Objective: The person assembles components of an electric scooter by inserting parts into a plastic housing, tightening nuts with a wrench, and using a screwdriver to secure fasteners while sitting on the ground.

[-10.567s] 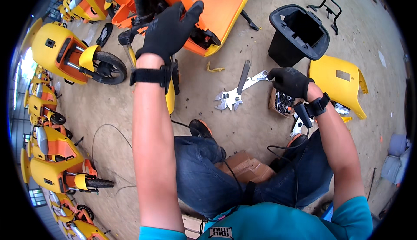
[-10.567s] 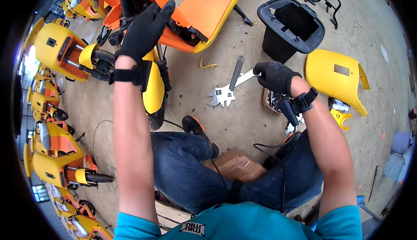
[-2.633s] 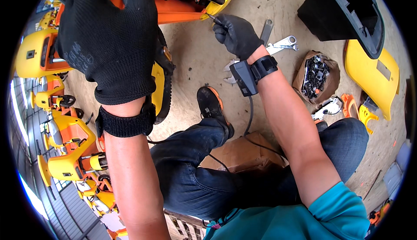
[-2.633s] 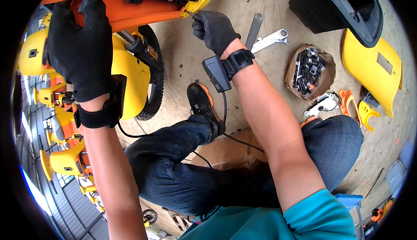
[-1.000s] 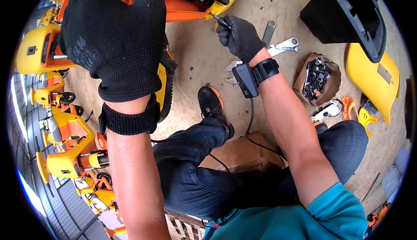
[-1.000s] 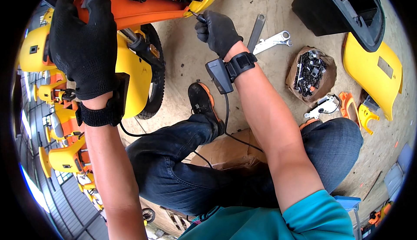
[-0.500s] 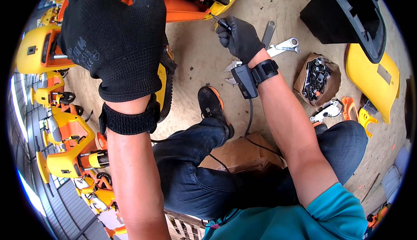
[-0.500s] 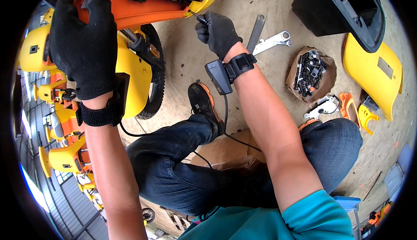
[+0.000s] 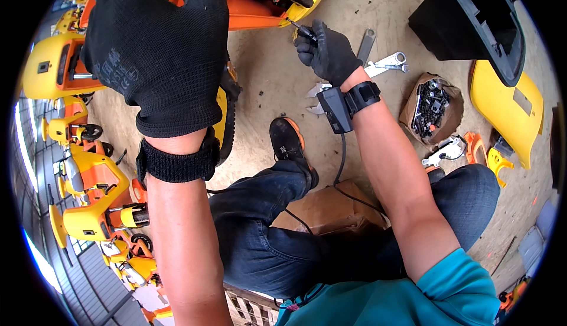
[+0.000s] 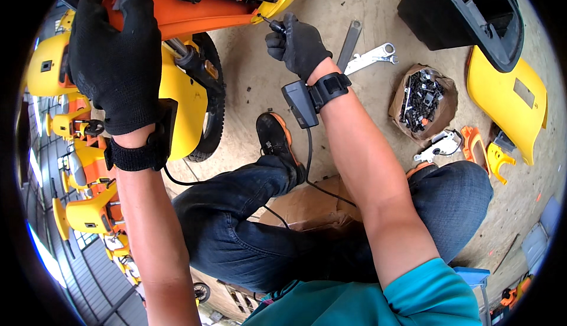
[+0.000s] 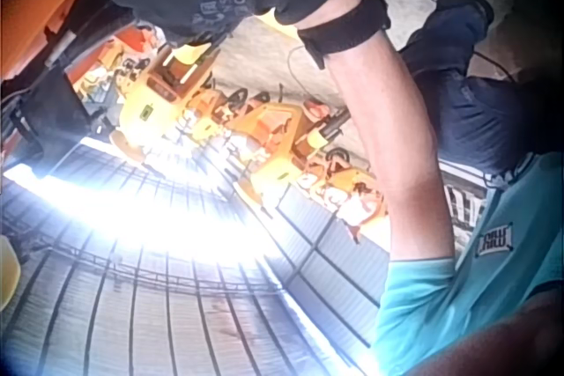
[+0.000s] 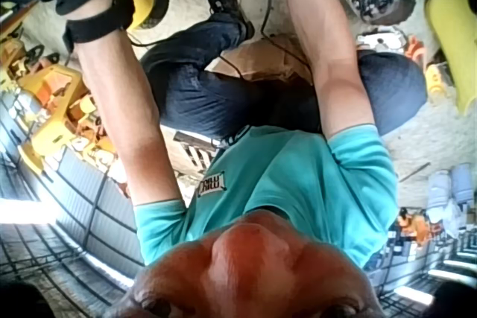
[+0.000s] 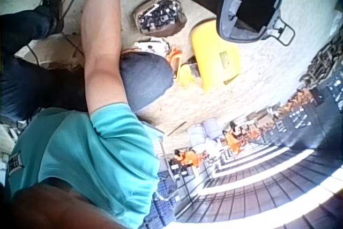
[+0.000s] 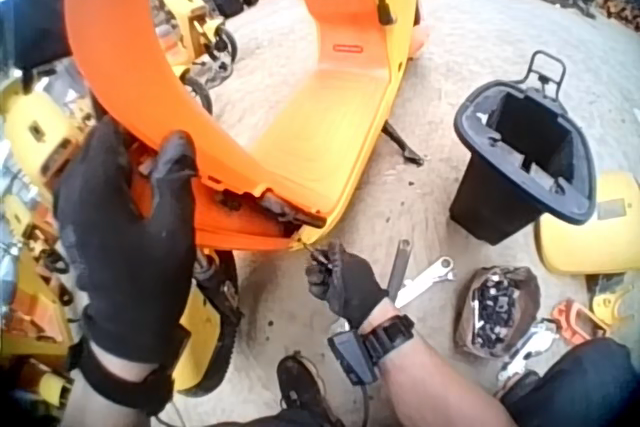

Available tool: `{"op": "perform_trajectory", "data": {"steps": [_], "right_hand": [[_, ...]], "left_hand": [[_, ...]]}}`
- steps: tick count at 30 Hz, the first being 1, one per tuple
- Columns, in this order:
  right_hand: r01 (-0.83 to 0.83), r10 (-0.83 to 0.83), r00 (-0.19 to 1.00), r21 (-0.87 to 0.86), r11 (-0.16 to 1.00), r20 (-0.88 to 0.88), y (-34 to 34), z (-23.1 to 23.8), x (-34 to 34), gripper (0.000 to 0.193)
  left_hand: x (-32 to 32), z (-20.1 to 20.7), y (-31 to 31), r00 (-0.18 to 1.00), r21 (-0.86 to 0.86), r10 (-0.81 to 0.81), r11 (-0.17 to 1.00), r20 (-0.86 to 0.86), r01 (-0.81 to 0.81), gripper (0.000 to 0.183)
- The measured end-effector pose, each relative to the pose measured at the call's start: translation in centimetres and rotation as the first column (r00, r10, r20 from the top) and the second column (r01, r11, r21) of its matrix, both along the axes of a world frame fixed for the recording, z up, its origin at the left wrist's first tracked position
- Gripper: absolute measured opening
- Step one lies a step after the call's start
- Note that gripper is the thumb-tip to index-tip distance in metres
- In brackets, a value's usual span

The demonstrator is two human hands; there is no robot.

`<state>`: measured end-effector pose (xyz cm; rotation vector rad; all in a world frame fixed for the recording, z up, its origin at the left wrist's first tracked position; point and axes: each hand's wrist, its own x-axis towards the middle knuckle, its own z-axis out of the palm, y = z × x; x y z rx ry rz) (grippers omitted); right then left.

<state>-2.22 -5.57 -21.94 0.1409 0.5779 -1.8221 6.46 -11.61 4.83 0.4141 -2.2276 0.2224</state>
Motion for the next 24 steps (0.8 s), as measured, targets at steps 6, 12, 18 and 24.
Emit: {"op": "perform_trajectory", "data": {"steps": [6, 12, 18, 24], "right_hand": [[0.196, -0.165, 0.542, -0.067, 0.978, -0.824, -0.6, -3.0, 0.3, 0.011], [0.194, -0.209, 0.960, -0.095, 0.976, -0.185, -0.9, -0.6, 0.5, 0.022], [-0.058, 0.061, 0.997, -0.077, 0.995, 0.042, 0.4, 0.1, -0.5, 0.015], [0.287, -0.270, 0.432, -0.153, 0.946, -0.861, -0.6, -1.7, 0.3, 0.015]], "left_hand": [[0.1, -0.5, -0.3, 1.000, 0.007, -0.008, 1.000, -0.012, 0.009, 0.017], [0.1, -0.5, -0.6, 0.999, 0.025, -0.035, 0.999, -0.021, 0.035, 0.018], [-0.1, -1.1, -0.2, 0.998, -0.114, -0.016, 0.993, -0.059, 0.010, 0.018], [-0.6, -1.0, -0.5, 0.966, 0.234, -0.175, 0.947, -0.193, 0.218, 0.018]]}}
